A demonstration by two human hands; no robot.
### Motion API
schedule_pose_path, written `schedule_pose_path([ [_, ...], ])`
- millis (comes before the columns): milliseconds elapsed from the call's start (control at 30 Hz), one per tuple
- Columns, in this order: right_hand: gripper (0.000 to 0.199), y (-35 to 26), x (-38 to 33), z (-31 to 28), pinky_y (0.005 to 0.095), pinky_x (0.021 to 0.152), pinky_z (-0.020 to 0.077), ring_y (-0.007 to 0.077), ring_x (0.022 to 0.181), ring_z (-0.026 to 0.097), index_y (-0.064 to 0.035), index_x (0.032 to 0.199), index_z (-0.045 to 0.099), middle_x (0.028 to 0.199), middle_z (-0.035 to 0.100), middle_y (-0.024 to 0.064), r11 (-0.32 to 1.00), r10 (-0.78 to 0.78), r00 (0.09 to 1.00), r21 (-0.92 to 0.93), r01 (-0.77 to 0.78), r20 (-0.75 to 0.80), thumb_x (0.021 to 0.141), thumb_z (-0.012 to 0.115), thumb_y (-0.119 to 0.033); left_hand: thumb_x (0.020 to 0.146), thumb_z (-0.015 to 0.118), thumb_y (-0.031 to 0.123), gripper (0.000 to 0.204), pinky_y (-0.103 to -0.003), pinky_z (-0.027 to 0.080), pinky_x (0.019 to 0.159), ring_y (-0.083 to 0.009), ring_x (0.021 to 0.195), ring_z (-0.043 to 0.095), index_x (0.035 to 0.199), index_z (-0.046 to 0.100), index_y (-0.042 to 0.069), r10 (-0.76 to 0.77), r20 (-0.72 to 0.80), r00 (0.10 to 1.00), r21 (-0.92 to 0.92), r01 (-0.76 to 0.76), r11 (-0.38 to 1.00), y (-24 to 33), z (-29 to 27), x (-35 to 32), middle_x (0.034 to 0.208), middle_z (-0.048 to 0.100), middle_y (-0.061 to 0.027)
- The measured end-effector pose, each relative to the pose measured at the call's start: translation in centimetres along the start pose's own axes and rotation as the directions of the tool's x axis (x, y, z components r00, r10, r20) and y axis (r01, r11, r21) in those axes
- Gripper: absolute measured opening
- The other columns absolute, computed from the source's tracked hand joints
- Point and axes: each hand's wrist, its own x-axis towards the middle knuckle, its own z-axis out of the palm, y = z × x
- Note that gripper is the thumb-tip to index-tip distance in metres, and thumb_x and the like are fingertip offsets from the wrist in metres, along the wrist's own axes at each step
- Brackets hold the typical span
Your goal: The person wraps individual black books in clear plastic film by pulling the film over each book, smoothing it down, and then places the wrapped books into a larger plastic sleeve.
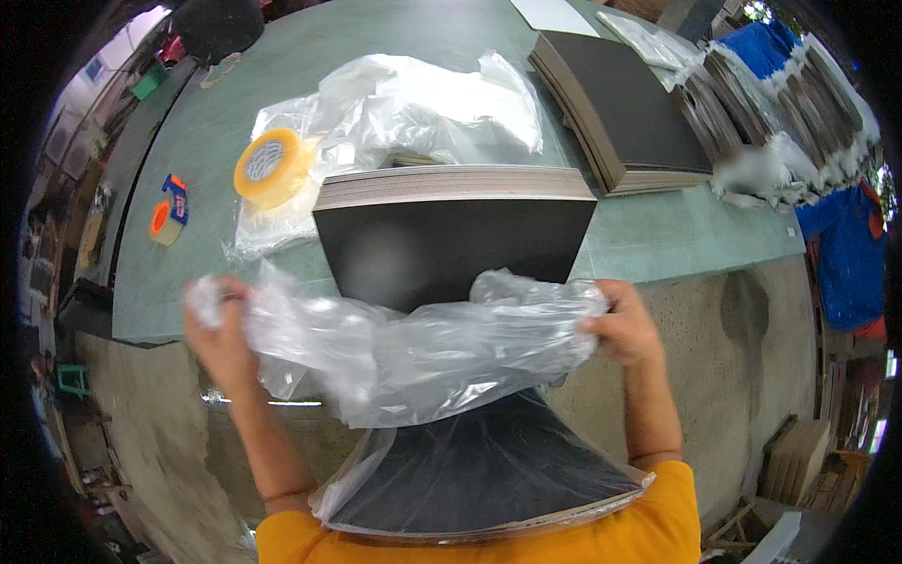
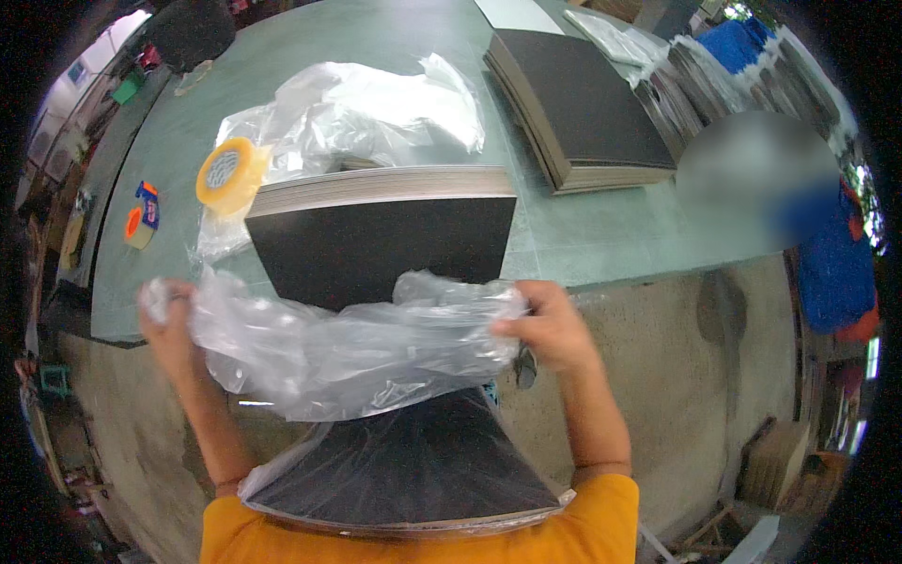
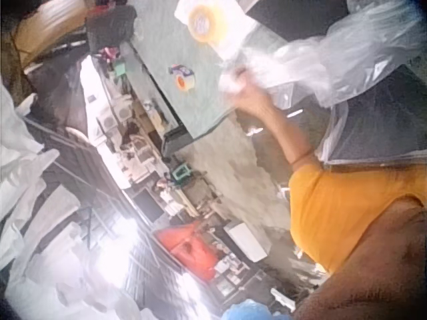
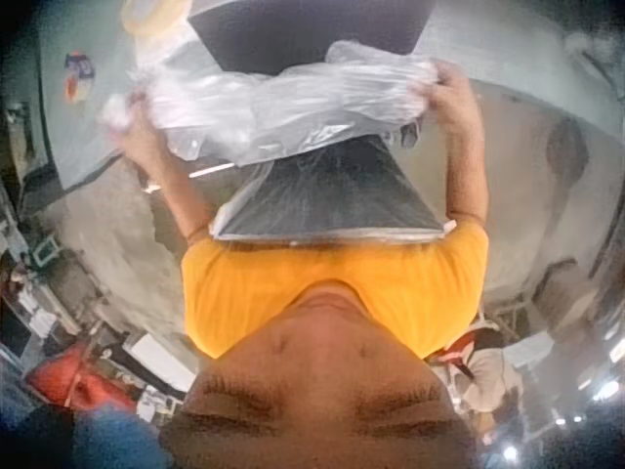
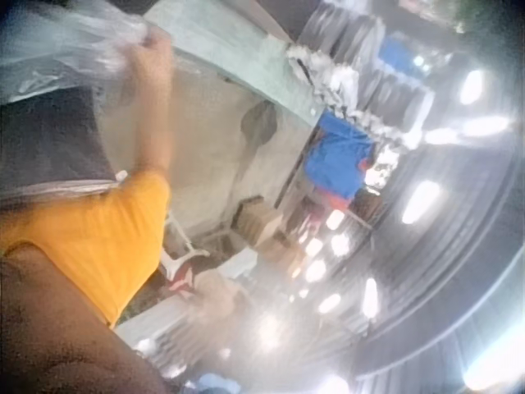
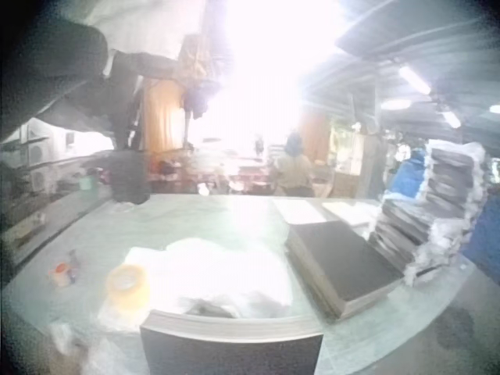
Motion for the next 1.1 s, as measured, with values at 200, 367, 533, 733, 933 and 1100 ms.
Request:
schedule_pose_path([
  [200, 0.02, 0.4, 3.4, 8.2, 0.024, 0.062, 0.0453, 0.0099, 0.067, 0.056, -0.002, 0.083, 0.058, 0.074, 0.059, 0.0015, 0.899, -0.104, 0.972, 0.437, 0.002, 0.209, 0.071, 0.068, -0.014, 0.07, 0.066, 0.015, 0.022, -0.031, 0.042, 0.07, -0.0218, 0.075, 0.054, 0.087, 0.059, 0.004, 0.154, 0.721, 0.676, -0.156, -0.058, 0.986, 7.9, 11.5, -4.4, 0.083, 0.057, -0.0098],
  [367, 0.019, 0.7, 1.4, 1.0, 0.0276, 0.061, 0.0482, 0.0163, 0.068, 0.057, 0.0042, 0.091, 0.055, 0.081, 0.06, 0.0097, 0.852, -0.121, 0.983, 0.522, 0.03, 0.141, 0.081, 0.054, -0.011, 0.08, 0.057, 0.026, 0.024, -0.025, 0.042, 0.067, -0.0122, 0.072, 0.051, 0.091, 0.058, 0.005, -0.419, 0.433, 0.798, 0.221, 0.356, 0.908, -1.0, 3.1, -2.1, 0.079, 0.055, -0.0036],
  [533, 0.017, 0.8, 0.5, -1.0, 0.0247, 0.058, 0.047, 0.0144, 0.064, 0.057, 0.0024, 0.084, 0.057, 0.075, 0.06, 0.0091, 0.955, -0.02, 0.993, 0.296, -0.015, 0.113, 0.077, 0.06, -0.013, 0.077, 0.054, 0.013, 0.028, -0.026, 0.045, 0.062, -0.0146, 0.073, 0.053, 0.1, 0.049, -0.003, -0.27, -0.256, 0.928, -0.136, 0.242, 0.961, -2.4, -2.1, 1.2, 0.082, 0.055, -0.0097],
  [733, 0.018, -0.1, 3.4, 6.7, 0.0233, 0.055, 0.0453, 0.0107, 0.06, 0.056, -0.0023, 0.077, 0.057, 0.07, 0.059, 0.0045, 0.958, -0.124, 0.948, 0.286, 0.036, 0.294, 0.071, 0.068, -0.016, 0.071, 0.057, 0.001, 0.01, -0.022, 0.042, 0.054, -0.0079, 0.061, 0.052, 0.08, 0.053, 0.003, 0.106, 0.601, 0.792, -0.19, 0.013, 0.982, 7.7, 8.9, -2.6, 0.066, 0.055, -0.0021],
  [933, 0.02, 0.9, 3.7, 7.0, 0.023, 0.057, 0.0446, 0.0109, 0.063, 0.056, -0.0022, 0.077, 0.057, 0.07, 0.059, 0.0046, 0.878, -0.147, 0.933, 0.478, -0.03, 0.329, 0.073, 0.066, -0.019, 0.073, 0.065, 0.016, 0.015, -0.024, 0.041, 0.055, -0.0066, 0.06, 0.048, 0.071, 0.057, 0.003, 0.049, 0.73, 0.682, -0.132, 0.07, 0.989, 6.7, 10.7, -3.9, 0.063, 0.055, -0.0008],
  [1100, 0.015, -0.5, 1.9, 4.1, 0.0248, 0.063, 0.0445, 0.0145, 0.068, 0.056, 0.0022, 0.084, 0.06, 0.073, 0.058, 0.0078, 0.907, -0.145, 0.95, 0.421, 0.015, 0.277, 0.077, 0.061, -0.011, 0.075, 0.062, 0.014, 0.014, -0.027, 0.044, 0.058, -0.0131, 0.061, 0.053, 0.078, 0.058, 0.0, -0.028, 0.108, 0.994, 0.409, -0.018, 0.912, 1.8, 4.0, 2.0, 0.071, 0.059, -0.0073],
])
